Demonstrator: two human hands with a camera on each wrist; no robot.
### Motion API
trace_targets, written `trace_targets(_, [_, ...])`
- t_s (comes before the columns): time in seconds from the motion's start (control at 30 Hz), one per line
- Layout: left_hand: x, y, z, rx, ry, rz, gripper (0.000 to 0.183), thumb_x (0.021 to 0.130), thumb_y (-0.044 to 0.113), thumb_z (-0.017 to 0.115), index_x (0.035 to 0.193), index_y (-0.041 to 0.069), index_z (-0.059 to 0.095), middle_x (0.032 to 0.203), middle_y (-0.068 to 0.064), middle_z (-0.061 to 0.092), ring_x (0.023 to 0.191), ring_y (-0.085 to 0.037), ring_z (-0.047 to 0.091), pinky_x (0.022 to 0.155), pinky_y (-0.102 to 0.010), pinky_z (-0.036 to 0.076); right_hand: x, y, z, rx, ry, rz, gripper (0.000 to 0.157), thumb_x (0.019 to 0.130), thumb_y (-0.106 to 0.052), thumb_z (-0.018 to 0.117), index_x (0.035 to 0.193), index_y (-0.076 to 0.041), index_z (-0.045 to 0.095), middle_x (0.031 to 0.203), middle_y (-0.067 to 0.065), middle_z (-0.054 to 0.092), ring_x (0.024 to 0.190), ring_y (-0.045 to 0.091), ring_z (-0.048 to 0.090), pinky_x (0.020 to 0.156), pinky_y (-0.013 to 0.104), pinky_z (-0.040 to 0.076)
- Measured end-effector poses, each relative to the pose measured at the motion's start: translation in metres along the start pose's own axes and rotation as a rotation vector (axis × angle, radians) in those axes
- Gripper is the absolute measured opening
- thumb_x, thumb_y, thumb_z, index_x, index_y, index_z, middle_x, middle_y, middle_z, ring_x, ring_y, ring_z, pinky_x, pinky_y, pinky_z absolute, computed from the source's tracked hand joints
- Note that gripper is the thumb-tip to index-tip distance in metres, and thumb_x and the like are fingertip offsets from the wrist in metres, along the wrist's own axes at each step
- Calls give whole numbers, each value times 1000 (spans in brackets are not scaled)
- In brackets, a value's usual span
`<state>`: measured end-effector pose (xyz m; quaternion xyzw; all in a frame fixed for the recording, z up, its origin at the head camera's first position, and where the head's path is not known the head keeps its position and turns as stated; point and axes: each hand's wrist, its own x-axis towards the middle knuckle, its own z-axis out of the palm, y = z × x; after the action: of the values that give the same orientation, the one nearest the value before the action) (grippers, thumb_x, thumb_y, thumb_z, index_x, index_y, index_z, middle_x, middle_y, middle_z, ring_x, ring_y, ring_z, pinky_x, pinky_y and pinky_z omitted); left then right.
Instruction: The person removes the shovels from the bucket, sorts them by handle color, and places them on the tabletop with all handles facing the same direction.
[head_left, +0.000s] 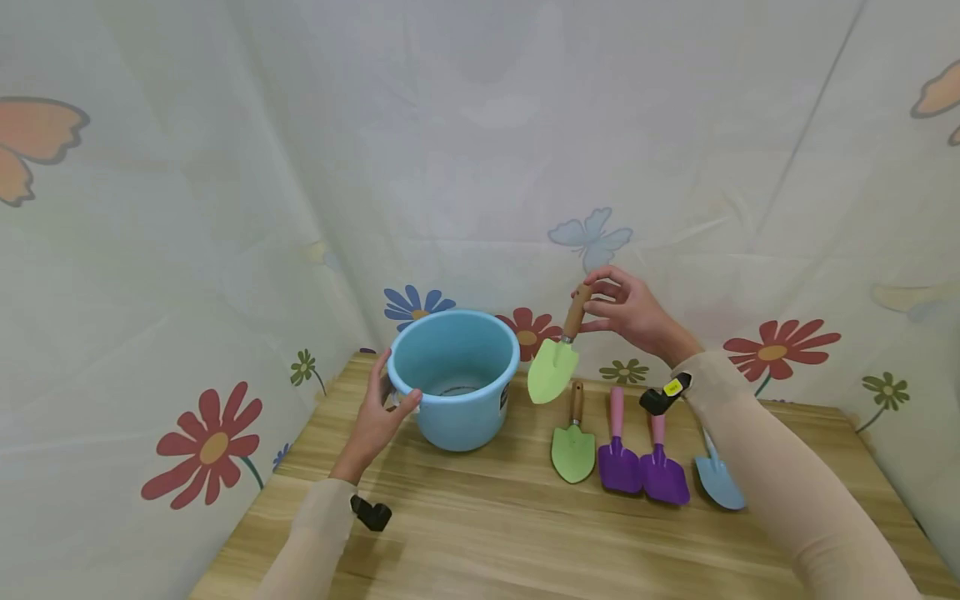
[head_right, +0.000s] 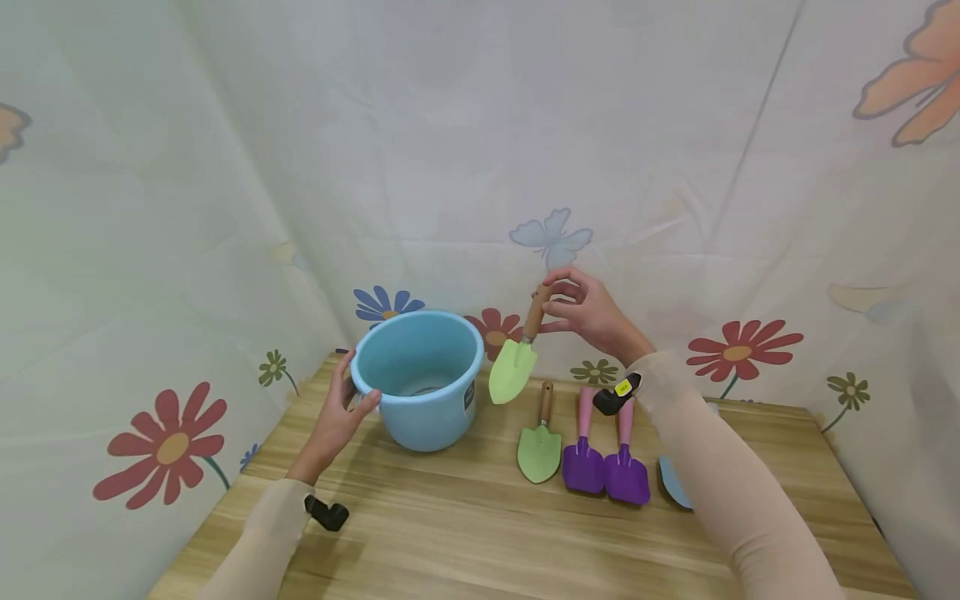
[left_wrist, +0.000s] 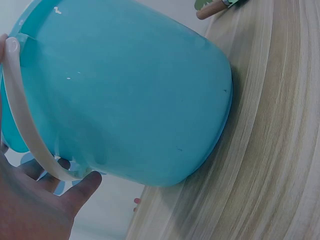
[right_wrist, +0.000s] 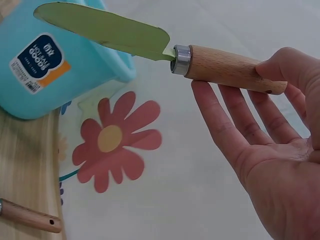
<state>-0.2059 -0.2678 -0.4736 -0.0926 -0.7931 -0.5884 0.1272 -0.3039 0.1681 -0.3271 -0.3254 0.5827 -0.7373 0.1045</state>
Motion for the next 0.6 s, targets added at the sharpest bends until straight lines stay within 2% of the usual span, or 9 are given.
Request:
trace_targets(0.37, [-1,1,1,1,4,-8,90,97,34,71,163,41,11,166,-16,28,150,-38,30,107,-70,35,-12,46,-6,28,36,80,26,100,10,57,123,-1,51,124,20,57,108,29,64,88,61,55])
trace_targets(0.47, [-1,5,0,-8,-8,-14,91,98,33,71,165,35,9,166,-18,26,151,-39,28,107,-69,36,-15,56,-5,6,63,124,27,100,9,58,124,-2,51,129,21,54,108,28,63,89,62,54])
trace_targets(0.6, [-1,6,-1,-10,-8,-18,92,97,33,71,165,33,9,166,-17,26,151,-39,28,108,-69,35,-18,72,-4,-28,86,171,28,100,8,59,124,-3,50,132,23,51,106,26,64,92,65,51])
